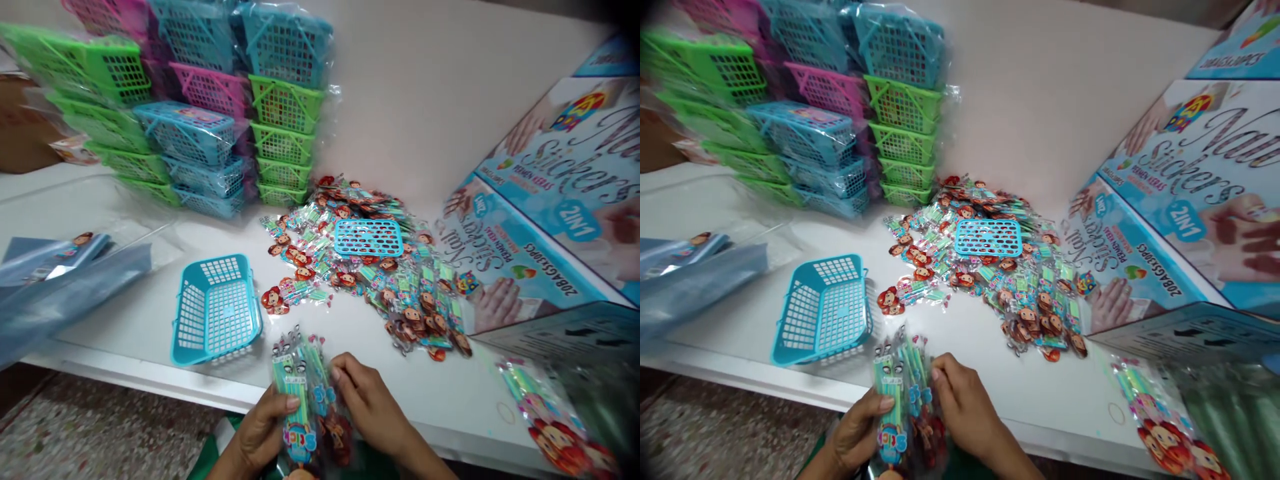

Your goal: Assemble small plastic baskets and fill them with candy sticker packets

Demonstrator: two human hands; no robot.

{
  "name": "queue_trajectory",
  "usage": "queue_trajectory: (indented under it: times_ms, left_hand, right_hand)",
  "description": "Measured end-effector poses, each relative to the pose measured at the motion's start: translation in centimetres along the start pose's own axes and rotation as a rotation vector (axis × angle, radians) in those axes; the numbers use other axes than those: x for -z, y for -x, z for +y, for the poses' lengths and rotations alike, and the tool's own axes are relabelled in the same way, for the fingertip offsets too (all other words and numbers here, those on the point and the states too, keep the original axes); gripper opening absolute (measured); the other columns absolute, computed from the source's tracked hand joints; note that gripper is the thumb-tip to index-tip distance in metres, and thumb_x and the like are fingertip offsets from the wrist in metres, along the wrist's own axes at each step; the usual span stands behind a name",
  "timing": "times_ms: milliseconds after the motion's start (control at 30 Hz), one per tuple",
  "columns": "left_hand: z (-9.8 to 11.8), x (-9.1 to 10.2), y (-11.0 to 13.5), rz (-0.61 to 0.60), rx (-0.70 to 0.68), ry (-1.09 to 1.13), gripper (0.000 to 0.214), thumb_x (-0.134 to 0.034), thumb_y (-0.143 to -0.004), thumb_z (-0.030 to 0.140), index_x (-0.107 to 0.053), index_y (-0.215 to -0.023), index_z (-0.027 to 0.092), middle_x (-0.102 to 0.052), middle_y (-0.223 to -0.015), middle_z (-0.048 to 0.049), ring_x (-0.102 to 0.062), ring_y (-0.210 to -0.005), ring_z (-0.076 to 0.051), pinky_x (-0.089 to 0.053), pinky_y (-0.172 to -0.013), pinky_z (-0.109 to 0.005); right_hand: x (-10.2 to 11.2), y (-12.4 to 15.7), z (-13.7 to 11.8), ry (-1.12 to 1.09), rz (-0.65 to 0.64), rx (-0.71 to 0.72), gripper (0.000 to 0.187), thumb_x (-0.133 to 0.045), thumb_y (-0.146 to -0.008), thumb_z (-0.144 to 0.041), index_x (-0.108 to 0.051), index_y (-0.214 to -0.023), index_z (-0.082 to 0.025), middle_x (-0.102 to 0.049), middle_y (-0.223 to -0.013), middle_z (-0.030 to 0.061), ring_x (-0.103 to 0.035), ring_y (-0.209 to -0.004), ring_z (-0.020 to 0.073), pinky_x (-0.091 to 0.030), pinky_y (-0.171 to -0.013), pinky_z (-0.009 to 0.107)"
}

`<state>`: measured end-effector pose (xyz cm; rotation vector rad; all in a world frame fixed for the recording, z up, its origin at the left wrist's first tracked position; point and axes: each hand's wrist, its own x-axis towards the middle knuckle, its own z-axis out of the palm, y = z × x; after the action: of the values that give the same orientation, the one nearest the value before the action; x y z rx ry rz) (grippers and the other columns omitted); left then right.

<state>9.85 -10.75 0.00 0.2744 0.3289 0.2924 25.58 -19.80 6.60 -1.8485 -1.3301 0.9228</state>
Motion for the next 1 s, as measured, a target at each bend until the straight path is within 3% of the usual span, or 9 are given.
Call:
queue_trajectory:
  times_ms: [100,167,267,333,500,600,700,833,1000]
  left_hand:
    - [0.1,0.1,-0.1,-0.011,0.005,0.005,0.044,-0.061,-0.071,0.011,-0.06,-0.114,0.008,-0.071,-0.081,-0.0117,-0.068,-0.082,-0.026,-0.05,-0.083,-0.041]
    - [0.1,0.2,-0.1,0.006,0.0,0.014,0.037,-0.062,-0.071,0.013,-0.063,-0.107,0.007,-0.071,-0.075,-0.0109,-0.068,-0.079,-0.026,-0.05,-0.083,-0.042]
    - [-0.1,0.5,-0.1,0.036,-0.018,0.028,0.029,-0.065,-0.069,0.017,-0.067,-0.096,0.007,-0.07,-0.067,-0.01,-0.069,-0.076,-0.027,-0.05,-0.082,-0.043]
    - [-0.2,0.7,0.0,0.057,-0.026,0.028,0.026,-0.066,-0.068,0.017,-0.068,-0.092,0.007,-0.07,-0.068,-0.0101,-0.069,-0.076,-0.027,-0.05,-0.082,-0.043]
    - [0.0,0.8,0.2,0.077,-0.042,0.036,0.024,-0.065,-0.069,0.017,-0.068,-0.091,0.008,-0.071,-0.073,-0.0109,-0.069,-0.074,-0.026,-0.049,-0.084,-0.043]
    - [0.0,0.9,0.2,0.057,-0.057,0.052,0.031,-0.063,-0.069,0.014,-0.066,-0.1,0.008,-0.071,-0.078,-0.0115,-0.069,-0.077,-0.026,-0.049,-0.084,-0.043]
    - [-0.1,0.9,0.1,0.041,-0.063,0.057,0.041,-0.061,-0.07,0.011,-0.062,-0.111,0.009,-0.071,-0.081,-0.0113,-0.068,-0.081,-0.026,-0.049,-0.085,-0.042]
    - [-0.1,0.7,0.2,0.035,-0.071,0.052,0.049,-0.061,-0.07,0.01,-0.057,-0.118,0.01,-0.071,-0.085,-0.0112,-0.067,-0.087,-0.027,-0.049,-0.084,-0.041]
    - [0.0,0.8,0.3,0.053,-0.078,0.056,0.049,-0.061,-0.07,0.01,-0.056,-0.119,0.01,-0.071,-0.085,-0.0108,-0.067,-0.088,-0.026,-0.049,-0.084,-0.039]
  right_hand:
    - [0.9,-1.2,1.0,-0.25,-0.175,-0.087,0.032,-0.035,-0.093,-0.046,-0.05,-0.082,-0.021,-0.056,-0.064,-0.0031,-0.055,-0.059,0.0122,-0.043,-0.058,0.022]
    - [2.0,-3.1,2.2,-0.24,-0.156,-0.128,0.038,-0.033,-0.093,-0.049,-0.053,-0.082,-0.019,-0.06,-0.068,-0.0011,-0.058,-0.057,0.0124,-0.044,-0.057,0.023]
    - [3.4,-6.9,4.3,0.24,0.154,-0.117,0.035,-0.032,-0.094,-0.043,-0.056,-0.089,-0.019,-0.066,-0.08,0.0025,-0.062,-0.066,0.014,-0.045,-0.062,0.024]
    - [3.8,-9.6,5.2,0.544,0.283,-0.097,0.029,-0.037,-0.093,-0.039,-0.057,-0.098,-0.019,-0.067,-0.089,0.0048,-0.063,-0.077,0.0169,-0.045,-0.069,0.026]
    - [3.5,-14.8,4.9,0.773,0.308,-0.033,0.031,-0.036,-0.094,-0.034,-0.053,-0.115,-0.019,-0.058,-0.114,0.0118,-0.057,-0.1,0.0226,-0.043,-0.078,0.03]
    - [3.8,-17.4,4.6,0.884,0.302,-0.026,0.034,-0.03,-0.094,-0.019,-0.049,-0.122,-0.017,-0.055,-0.116,0.0166,-0.054,-0.105,0.0268,-0.043,-0.079,0.034]
    - [4.4,-19.6,5.0,0.962,0.233,0.006,0.045,-0.036,-0.087,-0.006,-0.043,-0.13,-0.019,-0.049,-0.128,0.0171,-0.052,-0.109,0.0273,-0.043,-0.079,0.034]
    - [4.8,-20.6,5.8,0.997,0.129,0.086,0.044,-0.042,-0.085,-0.005,-0.051,-0.124,-0.023,-0.055,-0.124,0.0125,-0.059,-0.099,0.0223,-0.044,-0.079,0.031]
    - [5.7,-18.0,7.2,0.945,0.162,0.196,0.037,-0.041,-0.087,-0.009,-0.059,-0.117,-0.021,-0.058,-0.121,0.0104,-0.055,-0.109,0.0225,-0.044,-0.088,0.033]
